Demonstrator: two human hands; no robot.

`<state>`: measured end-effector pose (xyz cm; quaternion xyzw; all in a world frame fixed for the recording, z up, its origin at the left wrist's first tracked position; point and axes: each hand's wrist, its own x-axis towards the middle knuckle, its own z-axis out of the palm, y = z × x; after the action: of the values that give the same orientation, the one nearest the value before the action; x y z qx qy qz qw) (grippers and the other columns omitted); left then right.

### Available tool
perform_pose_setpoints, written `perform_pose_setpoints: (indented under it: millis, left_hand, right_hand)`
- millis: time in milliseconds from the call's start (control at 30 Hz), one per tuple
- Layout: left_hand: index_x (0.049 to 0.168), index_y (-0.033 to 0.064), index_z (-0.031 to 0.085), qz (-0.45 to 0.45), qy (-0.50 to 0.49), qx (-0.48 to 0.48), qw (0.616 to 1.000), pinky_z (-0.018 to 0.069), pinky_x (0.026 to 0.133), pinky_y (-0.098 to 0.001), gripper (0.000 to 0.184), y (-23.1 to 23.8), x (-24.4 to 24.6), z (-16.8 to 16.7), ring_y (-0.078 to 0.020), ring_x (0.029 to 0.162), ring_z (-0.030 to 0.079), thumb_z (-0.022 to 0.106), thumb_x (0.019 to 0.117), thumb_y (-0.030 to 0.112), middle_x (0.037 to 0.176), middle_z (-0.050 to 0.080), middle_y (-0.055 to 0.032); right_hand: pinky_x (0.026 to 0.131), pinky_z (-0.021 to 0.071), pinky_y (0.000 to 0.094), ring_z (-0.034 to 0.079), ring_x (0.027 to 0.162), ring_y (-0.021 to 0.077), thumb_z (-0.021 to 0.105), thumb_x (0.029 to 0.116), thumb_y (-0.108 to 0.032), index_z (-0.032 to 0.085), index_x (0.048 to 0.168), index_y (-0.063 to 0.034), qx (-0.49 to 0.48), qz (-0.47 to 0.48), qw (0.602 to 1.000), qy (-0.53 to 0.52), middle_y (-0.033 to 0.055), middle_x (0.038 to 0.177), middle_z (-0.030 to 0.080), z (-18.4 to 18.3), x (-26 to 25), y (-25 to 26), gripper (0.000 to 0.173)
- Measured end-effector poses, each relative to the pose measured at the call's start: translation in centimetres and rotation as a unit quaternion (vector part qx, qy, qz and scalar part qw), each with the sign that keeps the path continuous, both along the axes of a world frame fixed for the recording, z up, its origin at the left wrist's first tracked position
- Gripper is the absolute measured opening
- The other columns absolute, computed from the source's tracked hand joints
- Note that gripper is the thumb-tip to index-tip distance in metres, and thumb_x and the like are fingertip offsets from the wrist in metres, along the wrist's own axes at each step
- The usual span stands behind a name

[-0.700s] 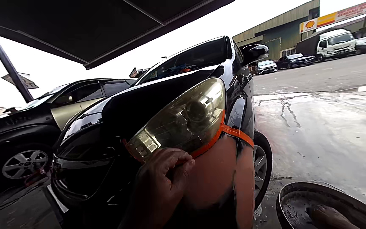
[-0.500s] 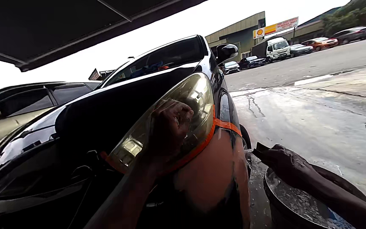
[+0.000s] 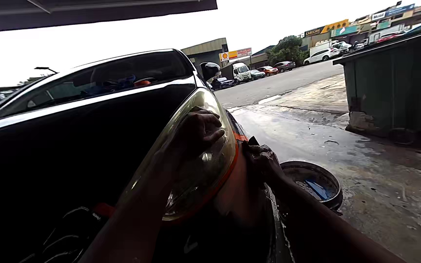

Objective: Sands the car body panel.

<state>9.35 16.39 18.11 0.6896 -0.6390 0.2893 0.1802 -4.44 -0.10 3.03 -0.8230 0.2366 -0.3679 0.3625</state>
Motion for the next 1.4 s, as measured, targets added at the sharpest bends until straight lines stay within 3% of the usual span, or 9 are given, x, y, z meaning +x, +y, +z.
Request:
perform_pose_setpoints:
  millis: [100, 267, 400, 500, 633, 1000, 1133, 1300, 1400]
  left_hand:
    - [0.101, 0.0222, 0.078, -0.006, 0.021, -0.027, 0.999, 0.0509, 0.103, -0.0406, 0.023, -0.3, 0.3, -0.2, -0.0107, 0.121, 0.062, 0.068, 0.0938, 0.041, 0.117, 0.073, 0.0077]
    - [0.099, 0.0209, 0.079, -0.001, 0.024, -0.023, 0.999, 0.0510, 0.102, -0.0403, 0.022, -0.3, 0.0, -0.3, -0.0120, 0.119, 0.063, 0.069, 0.0938, 0.040, 0.115, 0.074, 0.0062]
    - [0.099, 0.0224, 0.079, 0.001, 0.020, -0.026, 0.999, 0.0507, 0.102, -0.0410, 0.024, -0.5, 0.2, -0.3, -0.0112, 0.119, 0.062, 0.067, 0.0939, 0.043, 0.115, 0.073, 0.0089]
    - [0.098, 0.0262, 0.078, -0.001, -0.015, -0.053, 0.998, 0.0538, 0.096, -0.0384, 0.028, -1.2, 1.6, -1.0, -0.0082, 0.114, 0.064, 0.064, 0.0929, 0.050, 0.110, 0.073, 0.0112]
    - [0.098, 0.0272, 0.078, 0.000, -0.014, -0.054, 0.998, 0.0543, 0.098, -0.0385, 0.029, -1.5, 2.0, -1.0, -0.0077, 0.117, 0.063, 0.063, 0.0933, 0.052, 0.112, 0.073, 0.0120]
    - [0.098, 0.0204, 0.079, 0.013, 0.025, -0.032, 0.999, 0.0527, 0.098, -0.0459, 0.025, -0.5, 0.4, -0.5, -0.0146, 0.116, 0.065, 0.066, 0.0936, 0.041, 0.113, 0.074, 0.0057]
    - [0.097, 0.0197, 0.079, 0.010, 0.033, -0.026, 0.999, 0.0528, 0.098, -0.0474, 0.026, -0.6, 0.6, -0.3, -0.0160, 0.116, 0.065, 0.067, 0.0933, 0.042, 0.113, 0.074, 0.0047]
    - [0.095, 0.0201, 0.079, 0.013, 0.005, -0.042, 0.999, 0.0529, 0.100, -0.0455, 0.025, -0.6, 0.4, -0.9, -0.0151, 0.119, 0.064, 0.068, 0.0929, 0.042, 0.115, 0.074, 0.0053]
    - [0.096, 0.0209, 0.079, 0.017, 0.007, -0.037, 0.999, 0.0537, 0.099, -0.0428, 0.024, -0.4, 0.5, -0.5, -0.0126, 0.118, 0.064, 0.068, 0.0936, 0.042, 0.115, 0.074, 0.0065]
  right_hand:
    - [0.098, 0.0505, 0.0455, 0.064, 0.110, 0.0240, 0.060, 0.1021, -0.025, 0.077, 0.119, -0.0149, 0.028, -0.021, 0.999, 0.005, 0.0084, 0.110, 0.072, -0.9, -0.9, 2.5, 0.027]
    - [0.098, 0.0494, 0.0548, 0.063, 0.113, 0.0315, 0.058, 0.1054, -0.026, 0.075, 0.115, -0.0093, 0.047, -0.016, 0.999, 0.005, 0.0158, 0.115, 0.070, 0.4, 1.7, -0.6, 0.026]
    - [0.098, 0.0502, 0.0415, 0.063, 0.110, 0.0205, 0.059, 0.1028, -0.027, 0.078, 0.116, -0.0160, 0.044, -0.031, 0.999, 0.007, 0.0067, 0.110, 0.071, -0.9, -0.5, 2.3, 0.026]
    - [0.097, 0.0505, 0.0510, 0.064, 0.111, 0.0289, 0.059, 0.1038, -0.022, 0.076, 0.111, -0.0096, 0.040, -0.018, 0.999, 0.001, 0.0138, 0.112, 0.069, 0.5, 1.7, -1.1, 0.022]
    - [0.102, 0.0491, 0.0415, 0.063, 0.114, 0.0225, 0.055, 0.1037, -0.024, 0.075, 0.125, -0.0178, 0.028, -0.025, 0.999, -0.003, 0.0080, 0.115, 0.071, -1.7, -0.4, 1.8, 0.030]
    - [0.099, 0.0498, 0.0513, 0.065, 0.112, 0.0270, 0.057, 0.1042, -0.025, 0.077, 0.110, -0.0121, 0.084, -0.001, 0.996, 0.012, 0.0116, 0.111, 0.072, 0.2, 1.5, -1.2, 0.025]
    - [0.104, 0.0479, 0.0465, 0.063, 0.117, 0.0235, 0.055, 0.1056, -0.026, 0.075, 0.121, -0.0167, 0.094, -0.020, 0.995, 0.022, 0.0087, 0.117, 0.071, -0.1, -0.1, 2.7, 0.028]
    - [0.094, 0.0515, 0.0550, 0.067, 0.107, 0.0303, 0.058, 0.1046, -0.025, 0.075, 0.111, -0.0099, 0.119, -0.008, 0.993, -0.003, 0.0154, 0.110, 0.072, -0.2, 2.4, -1.7, 0.024]
    - [0.105, 0.0475, 0.0422, 0.063, 0.117, 0.0220, 0.054, 0.1043, -0.027, 0.075, 0.121, -0.0153, 0.089, -0.009, 0.996, 0.004, 0.0084, 0.118, 0.071, -1.3, 0.2, 1.8, 0.030]
